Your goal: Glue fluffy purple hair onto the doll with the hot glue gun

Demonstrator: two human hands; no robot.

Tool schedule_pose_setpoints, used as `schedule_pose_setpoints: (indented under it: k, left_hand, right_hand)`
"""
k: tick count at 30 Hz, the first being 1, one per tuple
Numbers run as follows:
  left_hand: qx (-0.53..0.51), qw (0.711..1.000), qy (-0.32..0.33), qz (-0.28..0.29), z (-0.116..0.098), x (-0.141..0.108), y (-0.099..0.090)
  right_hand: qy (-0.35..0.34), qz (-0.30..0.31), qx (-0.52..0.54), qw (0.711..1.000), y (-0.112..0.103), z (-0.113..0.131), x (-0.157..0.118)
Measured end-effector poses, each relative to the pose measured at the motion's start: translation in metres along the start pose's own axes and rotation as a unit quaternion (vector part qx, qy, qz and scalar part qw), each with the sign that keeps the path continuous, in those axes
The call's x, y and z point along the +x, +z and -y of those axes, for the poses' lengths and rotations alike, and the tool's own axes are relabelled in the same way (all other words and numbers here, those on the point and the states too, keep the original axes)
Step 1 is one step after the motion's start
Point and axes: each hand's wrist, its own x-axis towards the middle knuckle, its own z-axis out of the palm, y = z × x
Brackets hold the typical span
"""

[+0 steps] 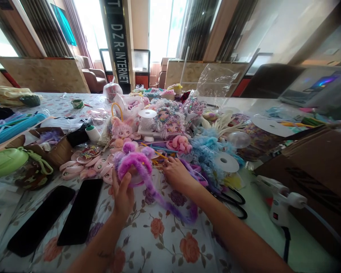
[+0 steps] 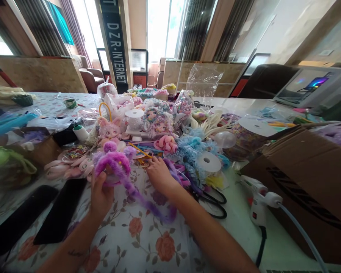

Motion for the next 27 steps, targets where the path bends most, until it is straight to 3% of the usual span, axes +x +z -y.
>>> schedule_pose_setpoints:
  k: [4,8,11,17,22,25,27]
  left_hand:
    - [0.007,0.999,-0.016,-0.027,0.000,0.001,0.000]
    - [0.031,0.999,-0.007,0.010,0.005,0.002,-0.005]
    - [0.039,0.999,-0.003,0.027,0.008,0.002,-0.007]
    - [-0.001,0.999,-0.050,-0.008,0.009,-0.001,-0.004]
    - [0.002,0.998,-0.069,0.002,0.003,-0.004,0.003]
    - [0.015,0.996,-0.067,0.054,0.002,-0.005,0.005]
    - [0.042,0.993,-0.062,0.088,0.004,-0.007,0.004]
  right_hand:
    - [-0.023,0.018,0.000,1.000,-0.012,-0.014,0.005]
    - [-0.005,-0.014,-0.014,1.000,-0.039,-0.036,0.013]
    - [0.045,-0.080,-0.012,0.996,-0.065,-0.059,0.023]
    - [0.177,-0.210,0.024,0.961,-0.110,-0.120,0.045]
    - [0.245,-0.239,0.063,0.937,-0.130,-0.161,0.054]
    - [0.222,-0.209,0.105,0.947,-0.131,-0.160,0.046]
    - [0.192,-0.213,0.126,0.950,-0.123,-0.140,0.032]
